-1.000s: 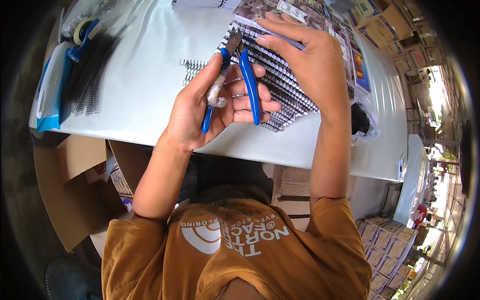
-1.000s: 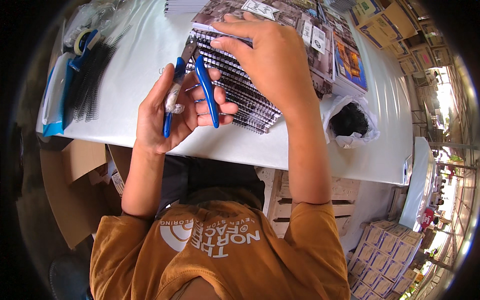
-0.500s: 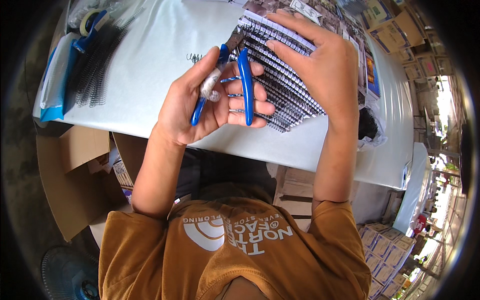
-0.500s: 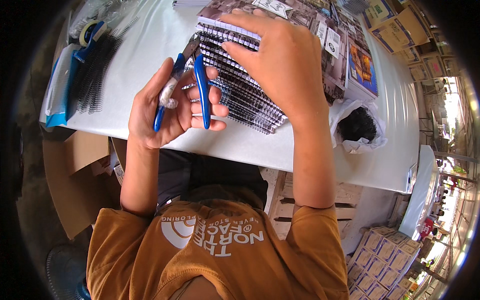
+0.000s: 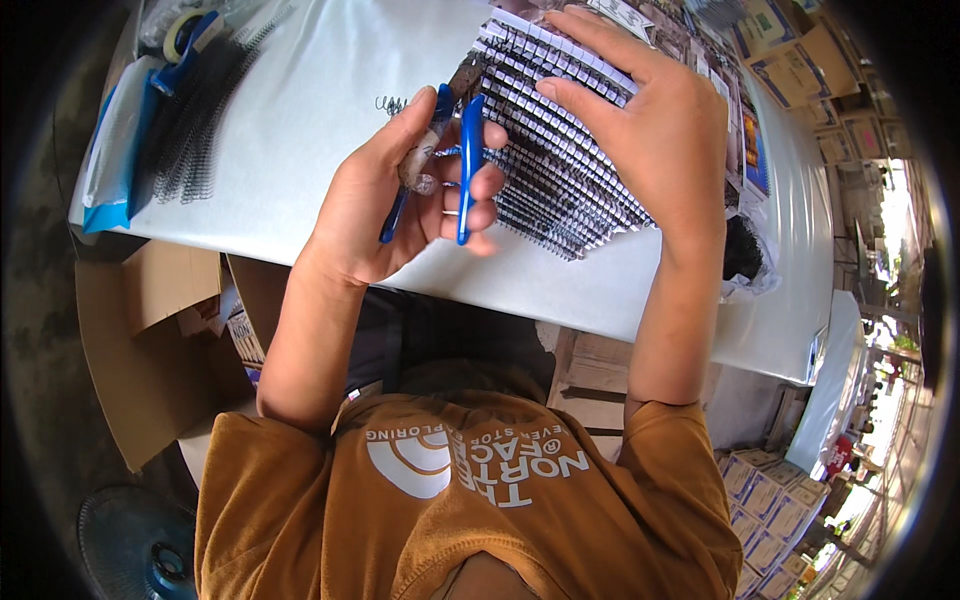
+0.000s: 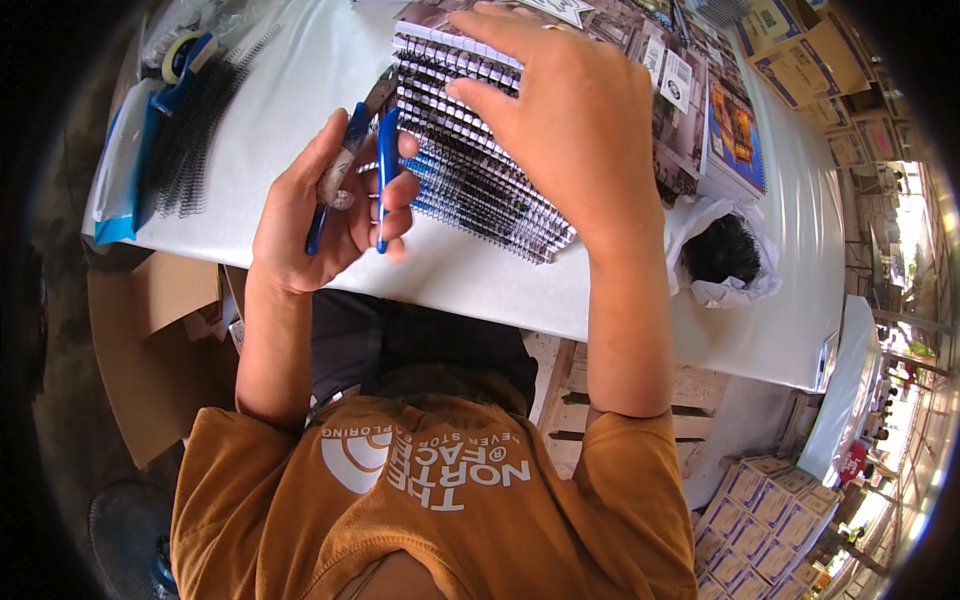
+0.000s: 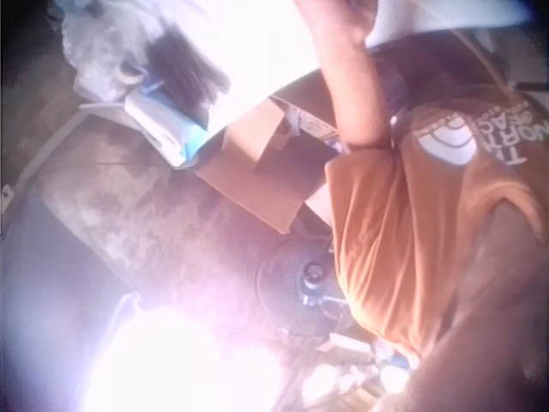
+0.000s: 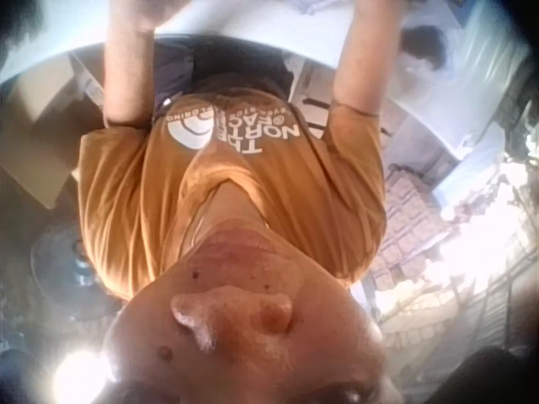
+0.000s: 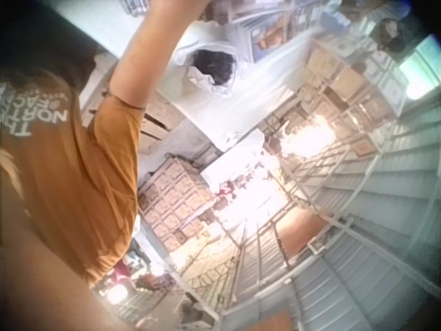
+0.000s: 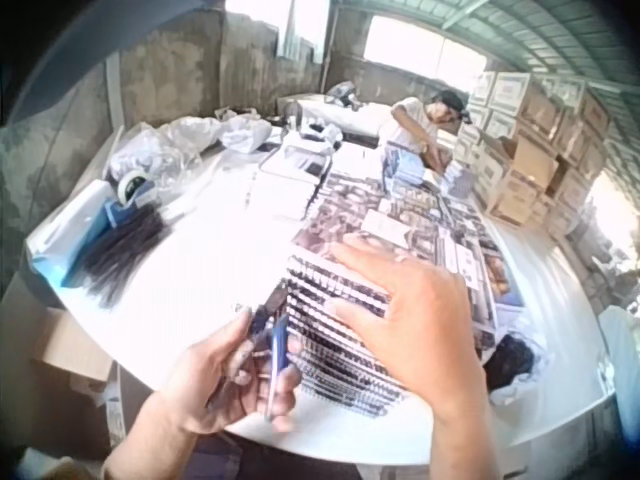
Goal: The person sorts and organizes spiral-bound notebooks and books on a large white table. They use shears to trim the spiral binding on a stack of notebooks, arrange the trimmed notebooks into smaller stacks, and move various printed books into organized piles across the workspace.
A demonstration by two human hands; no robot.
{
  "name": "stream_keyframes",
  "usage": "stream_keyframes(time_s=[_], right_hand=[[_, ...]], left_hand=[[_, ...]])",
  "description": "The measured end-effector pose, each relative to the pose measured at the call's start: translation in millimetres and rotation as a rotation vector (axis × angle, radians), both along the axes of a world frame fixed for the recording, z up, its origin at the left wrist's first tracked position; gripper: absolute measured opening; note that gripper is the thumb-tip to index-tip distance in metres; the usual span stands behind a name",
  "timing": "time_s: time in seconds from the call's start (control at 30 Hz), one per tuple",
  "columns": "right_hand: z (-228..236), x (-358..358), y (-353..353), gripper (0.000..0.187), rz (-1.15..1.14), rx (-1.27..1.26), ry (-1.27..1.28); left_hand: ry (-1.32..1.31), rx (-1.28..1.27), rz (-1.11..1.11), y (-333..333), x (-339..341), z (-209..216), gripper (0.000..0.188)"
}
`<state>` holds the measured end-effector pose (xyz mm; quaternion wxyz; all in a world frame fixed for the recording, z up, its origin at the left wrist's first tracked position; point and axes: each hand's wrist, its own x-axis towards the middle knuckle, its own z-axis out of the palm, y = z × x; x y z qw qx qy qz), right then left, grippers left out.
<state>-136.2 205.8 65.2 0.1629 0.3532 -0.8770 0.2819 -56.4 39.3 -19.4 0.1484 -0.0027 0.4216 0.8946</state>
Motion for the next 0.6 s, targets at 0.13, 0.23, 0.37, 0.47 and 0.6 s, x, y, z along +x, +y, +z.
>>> stream_keyframes(time_s=[0.13,0.23,0.37,0.47,0.6], right_hand=[[-2,4,-2,0.044,-0.021,0.039,0.097],[-2,1,-1,0.048,0.0,0.069,0.115],[-7,1,2,0.052,0.04,0.03,0.143],[-11,-2,0,0.054,-0.01,0.077,0.159],[-12,-1,-1,0.059,0.014,0.128,0.212]], left_hand=[[0.009,-1.4,0.372,22,2,16,0.049],[0.14,-0.894,0.34,11,1,-2,0.054],[-0.056,0.237,-0.026,0,4,-3,0.059],[-0.061,-0.142,0.06,-1,7,3,0.058],[0.097,-1.371,0.433,17,6,-1,0.046]])
